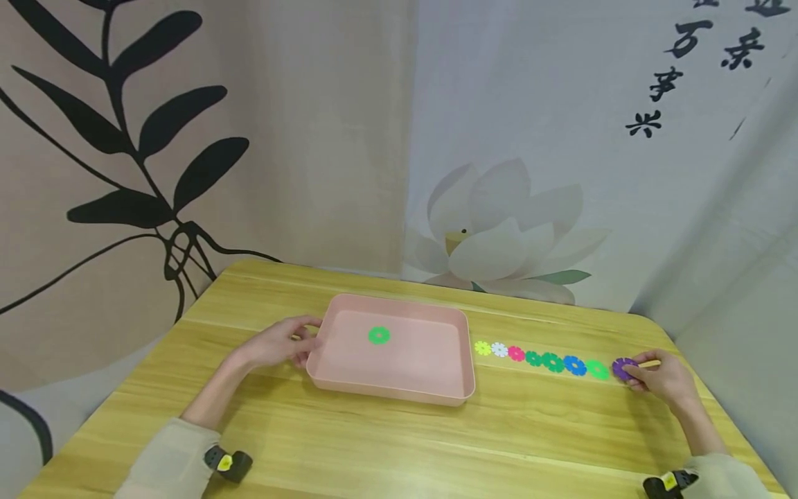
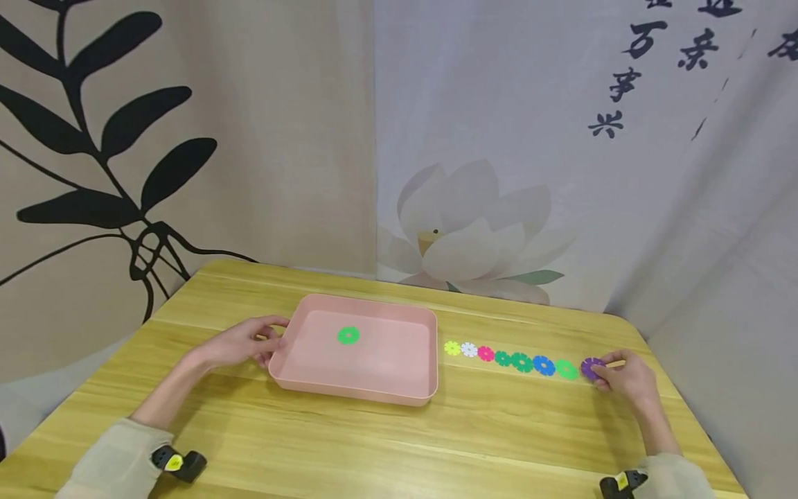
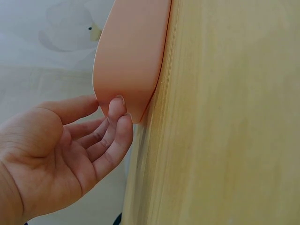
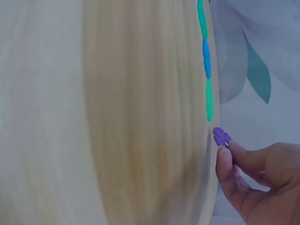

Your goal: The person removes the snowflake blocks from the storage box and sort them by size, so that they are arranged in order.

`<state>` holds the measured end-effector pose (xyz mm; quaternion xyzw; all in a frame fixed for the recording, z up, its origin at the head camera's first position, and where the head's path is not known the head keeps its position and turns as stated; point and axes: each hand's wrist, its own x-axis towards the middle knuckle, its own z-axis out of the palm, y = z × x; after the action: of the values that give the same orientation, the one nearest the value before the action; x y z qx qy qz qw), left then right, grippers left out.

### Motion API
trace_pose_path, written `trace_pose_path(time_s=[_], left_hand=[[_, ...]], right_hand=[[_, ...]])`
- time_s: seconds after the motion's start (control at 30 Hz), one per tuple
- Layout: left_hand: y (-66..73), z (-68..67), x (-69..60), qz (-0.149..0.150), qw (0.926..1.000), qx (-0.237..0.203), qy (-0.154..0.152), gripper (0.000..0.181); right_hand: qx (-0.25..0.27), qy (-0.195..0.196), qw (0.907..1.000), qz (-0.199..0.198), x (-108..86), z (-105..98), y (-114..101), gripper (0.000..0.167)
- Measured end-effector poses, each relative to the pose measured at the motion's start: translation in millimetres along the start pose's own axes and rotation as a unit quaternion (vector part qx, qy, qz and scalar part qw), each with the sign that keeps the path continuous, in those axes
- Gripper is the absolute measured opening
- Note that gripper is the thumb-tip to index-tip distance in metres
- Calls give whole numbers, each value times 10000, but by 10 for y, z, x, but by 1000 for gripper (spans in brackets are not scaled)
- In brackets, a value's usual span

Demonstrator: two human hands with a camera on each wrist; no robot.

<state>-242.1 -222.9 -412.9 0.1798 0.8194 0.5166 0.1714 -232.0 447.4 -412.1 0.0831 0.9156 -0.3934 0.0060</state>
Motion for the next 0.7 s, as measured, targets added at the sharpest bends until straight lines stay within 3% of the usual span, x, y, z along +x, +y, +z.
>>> trace_pose_path(time_s=[0.3,0.7], left_hand=[[-24,-9,1,-16,10000,22,-1,52],[-21,1,-6,-76,9999,103,-1,50]], right_hand=[[-523,47,9986,27,62,-16,121,30],[-1062,299,9939,-83,26,37,82,38]])
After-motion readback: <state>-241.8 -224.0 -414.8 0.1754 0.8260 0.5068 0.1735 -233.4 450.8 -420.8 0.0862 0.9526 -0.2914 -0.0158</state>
